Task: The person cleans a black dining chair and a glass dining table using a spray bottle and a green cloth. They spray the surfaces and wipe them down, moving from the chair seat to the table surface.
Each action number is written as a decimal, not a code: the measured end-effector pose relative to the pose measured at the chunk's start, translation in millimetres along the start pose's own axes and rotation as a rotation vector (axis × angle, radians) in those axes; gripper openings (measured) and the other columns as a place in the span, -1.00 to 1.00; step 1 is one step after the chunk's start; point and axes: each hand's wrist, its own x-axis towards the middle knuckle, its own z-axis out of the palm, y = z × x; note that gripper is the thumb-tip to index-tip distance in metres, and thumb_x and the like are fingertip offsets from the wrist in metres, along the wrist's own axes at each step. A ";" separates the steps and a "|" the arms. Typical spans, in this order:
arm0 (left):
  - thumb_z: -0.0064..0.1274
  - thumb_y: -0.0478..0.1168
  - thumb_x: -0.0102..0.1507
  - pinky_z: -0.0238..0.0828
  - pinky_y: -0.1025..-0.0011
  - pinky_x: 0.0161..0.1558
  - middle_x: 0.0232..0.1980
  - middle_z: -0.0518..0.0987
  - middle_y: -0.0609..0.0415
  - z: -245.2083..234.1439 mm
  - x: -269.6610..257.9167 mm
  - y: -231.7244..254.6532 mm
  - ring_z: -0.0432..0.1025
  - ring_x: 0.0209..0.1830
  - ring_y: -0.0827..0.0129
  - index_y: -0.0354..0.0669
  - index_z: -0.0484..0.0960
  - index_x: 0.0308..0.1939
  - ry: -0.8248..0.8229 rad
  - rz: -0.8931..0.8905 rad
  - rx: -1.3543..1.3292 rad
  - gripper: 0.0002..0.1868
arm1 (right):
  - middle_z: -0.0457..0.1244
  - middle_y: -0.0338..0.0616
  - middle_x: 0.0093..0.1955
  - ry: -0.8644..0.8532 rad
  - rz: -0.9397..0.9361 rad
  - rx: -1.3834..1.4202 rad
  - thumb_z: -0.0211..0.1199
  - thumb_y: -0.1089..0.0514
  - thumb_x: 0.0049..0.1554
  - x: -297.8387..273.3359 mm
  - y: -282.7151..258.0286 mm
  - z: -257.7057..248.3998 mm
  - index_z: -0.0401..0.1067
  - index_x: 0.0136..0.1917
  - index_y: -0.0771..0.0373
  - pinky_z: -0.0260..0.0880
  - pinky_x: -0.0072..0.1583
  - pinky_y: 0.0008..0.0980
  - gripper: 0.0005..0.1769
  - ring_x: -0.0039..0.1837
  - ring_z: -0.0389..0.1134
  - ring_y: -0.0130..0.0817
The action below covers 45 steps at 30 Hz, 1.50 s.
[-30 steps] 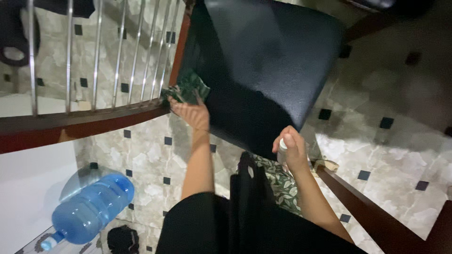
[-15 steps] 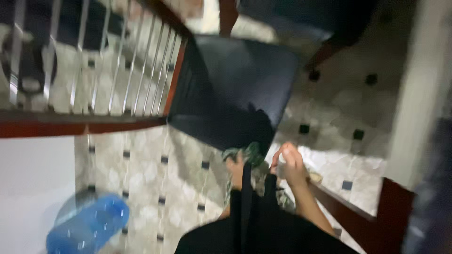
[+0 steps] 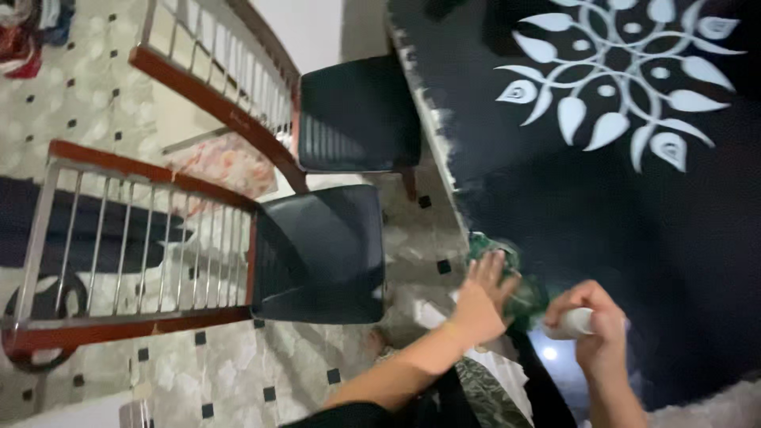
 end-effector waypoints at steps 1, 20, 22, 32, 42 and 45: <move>0.16 -0.17 0.15 0.01 -0.05 0.51 0.50 0.23 -0.49 12.8 2.8 10.0 0.09 0.55 -0.33 -0.15 0.39 0.37 -0.059 0.114 0.180 -0.31 | 0.30 0.05 -0.31 0.048 -0.014 -0.030 0.16 -0.53 0.13 -7.3 -8.9 -14.5 0.24 -0.14 0.23 0.35 -0.18 -0.29 -0.27 -0.25 0.33 -0.25; 0.17 -0.20 0.25 -0.31 -0.15 0.66 0.69 -0.04 -0.50 59.2 1.7 40.3 -0.19 0.74 -0.37 -0.09 0.38 0.53 -0.167 0.406 0.125 -0.27 | 0.31 0.06 -0.39 0.300 0.081 -0.098 0.08 -0.43 0.15 -83.7 23.6 -76.9 0.29 -0.20 0.31 0.31 -0.21 -0.31 -0.31 -0.33 0.30 -0.27; 0.19 -0.19 -0.02 -0.25 -0.22 0.52 0.61 -0.01 -0.52 66.9 -47.7 60.9 -0.17 0.65 -0.41 -0.09 0.45 0.39 -0.527 0.336 0.122 -0.17 | 0.31 0.05 -0.38 0.332 0.062 -0.090 0.09 -0.41 0.14 -88.8 17.8 -84.1 0.28 -0.19 0.31 0.31 -0.21 -0.31 -0.33 -0.32 0.31 -0.26; 0.24 0.13 0.07 -0.30 -0.13 0.51 0.59 -0.04 -0.37 114.3 156.2 30.0 -0.23 0.62 -0.26 -0.12 0.41 0.40 -0.262 0.104 0.500 -0.13 | 0.31 -0.07 -0.40 0.267 -0.004 -0.144 0.03 -0.34 0.19 -82.3 9.7 -101.3 0.34 -0.24 0.26 0.35 -0.24 -0.35 -0.40 -0.33 0.34 -0.34; 0.19 -0.08 0.06 -0.29 -0.17 0.57 0.62 0.00 -0.51 224.0 31.0 170.5 -0.17 0.66 -0.34 -0.07 0.57 0.30 -0.323 0.340 0.291 -0.32 | 0.27 -0.08 -0.45 0.674 0.231 -0.433 0.03 -0.23 0.32 -51.9 -22.0 -266.0 0.35 -0.25 0.31 0.28 -0.30 -0.30 -0.42 -0.39 0.31 -0.32; 0.25 -0.08 -0.04 -0.28 -0.19 0.51 0.62 -0.04 -0.47 193.8 -20.1 168.4 -0.20 0.64 -0.34 -0.12 0.51 0.38 -0.464 0.276 0.239 -0.14 | 0.25 -0.05 -0.45 0.655 0.226 -0.405 0.05 -0.25 0.31 -21.0 -61.8 -304.5 0.36 -0.23 0.26 0.28 -0.28 -0.32 -0.45 -0.40 0.29 -0.32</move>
